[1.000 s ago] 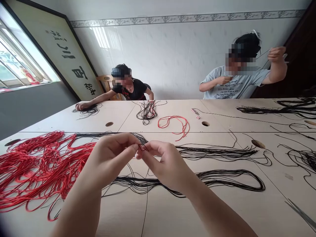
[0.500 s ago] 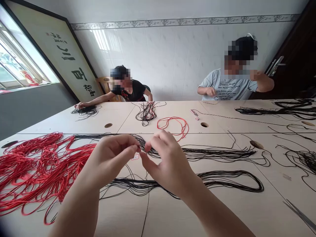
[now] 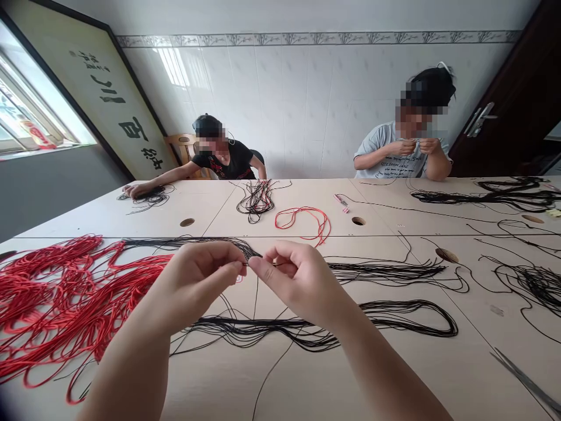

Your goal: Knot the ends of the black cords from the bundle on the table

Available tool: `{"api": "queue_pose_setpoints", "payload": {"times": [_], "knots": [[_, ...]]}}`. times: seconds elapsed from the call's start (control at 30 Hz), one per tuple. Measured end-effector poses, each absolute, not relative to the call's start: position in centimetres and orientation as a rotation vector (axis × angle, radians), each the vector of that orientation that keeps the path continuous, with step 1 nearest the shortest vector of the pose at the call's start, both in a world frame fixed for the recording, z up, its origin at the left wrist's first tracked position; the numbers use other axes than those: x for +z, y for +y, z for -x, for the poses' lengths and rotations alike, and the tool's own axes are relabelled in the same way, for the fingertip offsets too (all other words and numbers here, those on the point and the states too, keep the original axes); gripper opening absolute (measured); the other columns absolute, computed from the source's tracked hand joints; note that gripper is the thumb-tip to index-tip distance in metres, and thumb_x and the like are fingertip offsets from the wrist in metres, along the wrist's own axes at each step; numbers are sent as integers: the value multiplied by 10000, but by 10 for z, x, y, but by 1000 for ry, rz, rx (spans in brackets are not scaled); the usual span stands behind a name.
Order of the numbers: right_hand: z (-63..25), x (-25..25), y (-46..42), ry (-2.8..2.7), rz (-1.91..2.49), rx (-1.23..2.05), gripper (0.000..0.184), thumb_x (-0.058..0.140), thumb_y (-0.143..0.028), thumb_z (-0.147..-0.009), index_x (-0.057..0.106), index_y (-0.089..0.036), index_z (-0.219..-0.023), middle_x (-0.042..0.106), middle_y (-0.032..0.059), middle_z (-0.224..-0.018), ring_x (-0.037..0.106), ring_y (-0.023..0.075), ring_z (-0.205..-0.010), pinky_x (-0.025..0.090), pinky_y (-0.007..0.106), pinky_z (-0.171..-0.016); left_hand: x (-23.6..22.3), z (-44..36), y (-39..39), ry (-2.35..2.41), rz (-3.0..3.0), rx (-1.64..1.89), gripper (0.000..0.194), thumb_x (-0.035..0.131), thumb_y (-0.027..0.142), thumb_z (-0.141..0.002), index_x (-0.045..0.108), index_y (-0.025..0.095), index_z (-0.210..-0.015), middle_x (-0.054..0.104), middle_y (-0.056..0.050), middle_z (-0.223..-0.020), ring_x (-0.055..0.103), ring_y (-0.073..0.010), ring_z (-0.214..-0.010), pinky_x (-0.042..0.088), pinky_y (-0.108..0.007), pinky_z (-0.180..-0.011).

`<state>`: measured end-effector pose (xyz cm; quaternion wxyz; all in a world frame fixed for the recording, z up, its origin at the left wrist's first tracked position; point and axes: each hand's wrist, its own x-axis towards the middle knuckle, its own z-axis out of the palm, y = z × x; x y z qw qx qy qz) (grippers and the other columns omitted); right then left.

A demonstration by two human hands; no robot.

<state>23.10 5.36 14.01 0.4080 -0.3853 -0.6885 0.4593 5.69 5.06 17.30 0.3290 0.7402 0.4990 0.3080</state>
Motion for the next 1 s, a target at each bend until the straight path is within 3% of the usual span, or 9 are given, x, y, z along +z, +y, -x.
{"api": "queue_pose_setpoints", "payload": {"times": [0.23, 0.37, 0.53, 0.63, 0.87, 1.0], "knots": [[-225, 137, 46, -1653, 992, 909, 446, 564, -290, -832, 233, -183, -553, 166, -78, -504, 160, 51, -474, 149, 211, -414, 166, -59, 49, 1308, -2023, 710, 238, 438, 239, -822, 550, 140, -636, 297, 53, -528, 245, -51, -480, 177, -186, -411], [-226, 140, 44, -1655, 944, 850, 437, 537, -215, -835, 204, -188, -552, 155, -72, -514, 173, 58, -483, 160, 222, -428, 169, -58, 50, 1310, -2019, 731, 230, 459, 238, -820, 537, 142, -626, 305, 51, -539, 245, -50, -486, 189, -185, -420], [-231, 148, 41, -1650, 934, 871, 441, 546, -208, -832, 209, -190, -547, 162, -69, -521, 181, 64, -493, 179, 231, -443, 177, -52, 46, 1140, -1857, 678, 248, 475, 363, -848, 597, 156, -788, 343, 44, -578, 252, -65, -508, 203, -200, -432], [-235, 150, 38, -1635, 935, 861, 442, 539, -210, -840, 216, -188, -540, 173, -65, -516, 189, 67, -495, 187, 238, -453, 180, -49, 43, 1072, -1792, 610, 231, 474, 352, -854, 607, 165, -832, 369, 36, -596, 263, -73, -525, 210, -213, -449], [-250, 159, 34, -1784, 1028, 881, 376, 505, -276, -878, 336, -179, -556, 258, -41, -535, 248, 85, -505, 220, 243, -460, 181, -50, 40, 1037, -1735, 680, 208, 494, 333, -845, 567, 153, -769, 392, 26, -619, 256, -74, -535, 199, -221, -459], [-253, 156, 36, -1776, 1112, 926, 299, 420, -424, -912, 582, -195, -809, 410, 4, -617, 437, 143, -635, 375, 252, -579, 183, -51, 36, 1029, -1733, 711, 187, 499, 310, -835, 574, 151, -771, 433, 11, -643, 288, -76, -536, 219, -217, -459]]}}
